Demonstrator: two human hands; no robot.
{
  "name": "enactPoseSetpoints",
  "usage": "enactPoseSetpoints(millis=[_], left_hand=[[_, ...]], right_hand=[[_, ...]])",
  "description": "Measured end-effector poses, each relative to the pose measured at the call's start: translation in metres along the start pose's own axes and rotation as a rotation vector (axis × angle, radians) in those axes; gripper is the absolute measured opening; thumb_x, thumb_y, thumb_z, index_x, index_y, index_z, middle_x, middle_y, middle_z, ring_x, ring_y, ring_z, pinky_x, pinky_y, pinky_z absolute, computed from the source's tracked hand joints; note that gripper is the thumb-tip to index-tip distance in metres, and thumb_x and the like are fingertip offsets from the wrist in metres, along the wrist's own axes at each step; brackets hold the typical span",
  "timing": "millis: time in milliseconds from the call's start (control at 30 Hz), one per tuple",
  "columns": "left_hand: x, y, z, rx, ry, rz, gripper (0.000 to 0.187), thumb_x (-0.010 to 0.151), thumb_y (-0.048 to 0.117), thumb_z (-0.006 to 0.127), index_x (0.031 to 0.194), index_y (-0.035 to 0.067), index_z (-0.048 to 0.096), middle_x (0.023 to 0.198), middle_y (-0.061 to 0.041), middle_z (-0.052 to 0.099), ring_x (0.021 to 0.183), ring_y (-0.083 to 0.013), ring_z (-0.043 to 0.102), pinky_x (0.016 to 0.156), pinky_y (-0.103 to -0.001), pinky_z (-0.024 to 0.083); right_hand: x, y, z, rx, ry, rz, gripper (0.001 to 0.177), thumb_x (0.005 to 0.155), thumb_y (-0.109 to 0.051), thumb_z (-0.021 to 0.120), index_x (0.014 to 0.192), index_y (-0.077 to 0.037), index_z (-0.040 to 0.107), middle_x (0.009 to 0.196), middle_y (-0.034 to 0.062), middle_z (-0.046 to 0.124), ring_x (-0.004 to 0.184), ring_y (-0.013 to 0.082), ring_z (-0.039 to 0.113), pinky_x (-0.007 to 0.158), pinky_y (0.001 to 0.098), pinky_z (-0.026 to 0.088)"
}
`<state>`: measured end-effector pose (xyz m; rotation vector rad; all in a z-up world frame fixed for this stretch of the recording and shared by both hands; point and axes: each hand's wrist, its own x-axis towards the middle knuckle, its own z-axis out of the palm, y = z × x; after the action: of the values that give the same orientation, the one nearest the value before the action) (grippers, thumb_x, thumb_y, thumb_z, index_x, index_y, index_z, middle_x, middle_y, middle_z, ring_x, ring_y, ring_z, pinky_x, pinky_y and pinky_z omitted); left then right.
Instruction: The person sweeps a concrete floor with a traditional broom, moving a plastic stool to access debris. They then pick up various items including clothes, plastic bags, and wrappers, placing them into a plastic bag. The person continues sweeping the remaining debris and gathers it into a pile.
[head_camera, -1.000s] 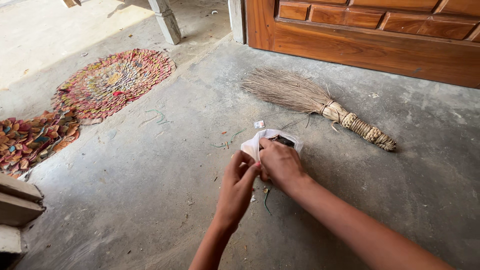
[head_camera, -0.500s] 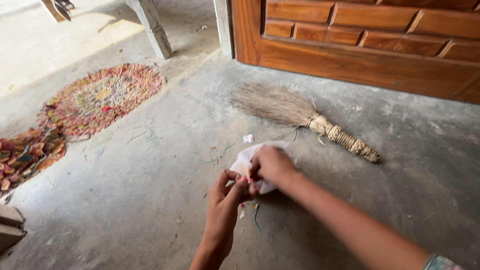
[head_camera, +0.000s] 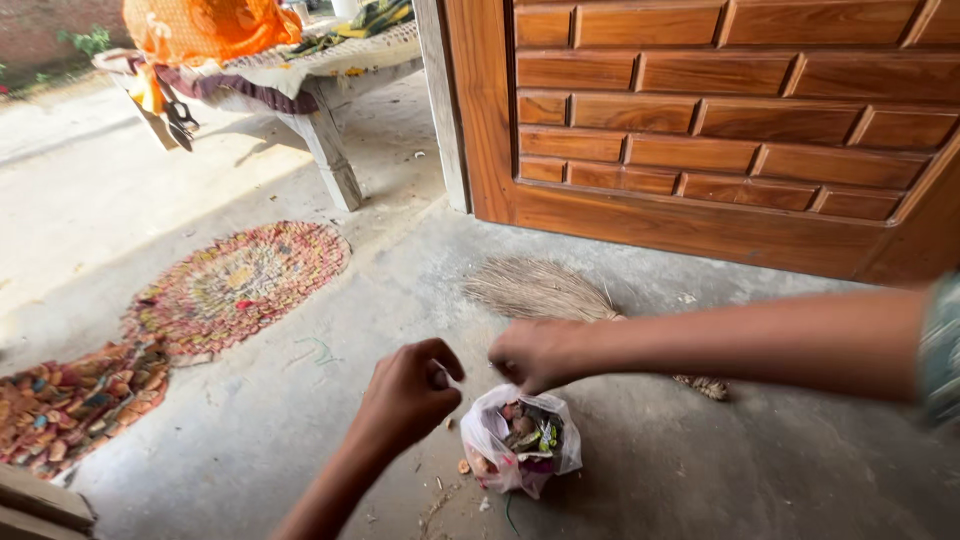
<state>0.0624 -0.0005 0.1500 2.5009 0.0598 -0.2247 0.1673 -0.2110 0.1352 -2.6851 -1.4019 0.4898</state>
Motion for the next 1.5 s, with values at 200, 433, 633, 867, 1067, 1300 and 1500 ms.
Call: enactPoseSetpoints(millis=[200, 433, 633, 867, 1067, 1300, 1500], left_hand=[[0.031, 0.034, -0.058, 0.564, -0.505, 0.250, 0.099, 0.081, 0.047, 0.083, 0.156, 0.021, 0.025, 0.165, -0.020, 0.011, 0.150, -0.0411, 0.024, 0.117, -0.050, 0.034], [0.046, 0.021, -0.043, 0.446, -0.183, 0.219, 0.083, 0.095, 0.053, 0.060, 0.160, 0.023, 0.018, 0.168, -0.016, 0.011, 0.154, -0.0377, 0.021, 0.121, -0.052, 0.030], [0.075, 0.047, -0.040, 0.061, 0.673, 0.645, 0.058, 0.102, 0.035, 0.054, 0.152, 0.010, 0.039, 0.167, -0.015, 0.029, 0.150, -0.0360, 0.036, 0.114, -0.051, 0.029], [0.111, 0.011, 0.040, -0.553, 0.562, 0.377, 0.055, 0.106, 0.042, 0.037, 0.151, 0.011, 0.046, 0.155, -0.015, 0.048, 0.143, -0.0320, 0.047, 0.116, -0.045, 0.034], [0.089, -0.073, 0.055, -0.387, -0.096, -0.191, 0.087, 0.087, 0.074, 0.050, 0.151, 0.014, 0.047, 0.146, -0.011, 0.063, 0.132, -0.0333, 0.057, 0.108, -0.047, 0.048], [0.053, -0.044, 0.038, -0.320, -0.495, -0.599, 0.115, 0.075, 0.063, 0.075, 0.161, 0.022, 0.011, 0.151, -0.019, 0.042, 0.132, -0.0380, 0.058, 0.090, -0.058, 0.062], [0.033, -0.020, 0.056, -0.293, -0.467, -0.305, 0.068, 0.082, 0.020, 0.076, 0.138, 0.010, 0.038, 0.102, -0.022, 0.079, 0.085, -0.0297, 0.080, 0.067, -0.041, 0.064]], right_hand=[[-0.014, 0.105, -0.021, -0.036, -0.133, 0.060, 0.103, 0.078, -0.052, 0.088, 0.161, -0.022, 0.034, 0.165, 0.0283, 0.016, 0.141, 0.0429, 0.030, 0.110, 0.0490, 0.035], [-0.072, 0.187, 0.055, 0.710, -0.050, 0.726, 0.113, 0.081, -0.065, 0.073, 0.156, 0.002, 0.020, 0.152, 0.0405, 0.034, 0.142, 0.0532, 0.043, 0.111, 0.0518, 0.045], [-0.004, 0.104, 0.038, 1.393, 0.270, 0.506, 0.101, 0.086, -0.076, 0.043, 0.162, -0.019, 0.010, 0.165, 0.0202, 0.030, 0.151, 0.0368, 0.039, 0.119, 0.0542, 0.036], [0.127, 0.024, -0.027, 2.055, 0.391, -0.009, 0.061, 0.098, -0.056, 0.052, 0.128, -0.004, 0.048, 0.133, 0.0210, 0.055, 0.125, 0.0364, 0.059, 0.112, 0.0535, 0.045], [0.080, 0.068, 0.006, 1.509, 0.280, 0.378, 0.069, 0.077, -0.045, 0.074, 0.134, -0.010, 0.054, 0.138, 0.0085, 0.053, 0.135, 0.0307, 0.050, 0.107, 0.0541, 0.047], [-0.008, 0.036, 0.088, 0.864, -0.312, 0.844, 0.124, 0.059, -0.060, 0.082, 0.158, -0.030, 0.013, 0.157, 0.0121, 0.019, 0.146, 0.0398, 0.035, 0.105, 0.0616, 0.051], [-0.042, 0.042, 0.118, 0.978, 0.103, 0.605, 0.064, 0.072, -0.030, 0.080, 0.126, -0.009, 0.052, 0.108, 0.0175, 0.070, 0.087, 0.0236, 0.070, 0.069, 0.0347, 0.060]])
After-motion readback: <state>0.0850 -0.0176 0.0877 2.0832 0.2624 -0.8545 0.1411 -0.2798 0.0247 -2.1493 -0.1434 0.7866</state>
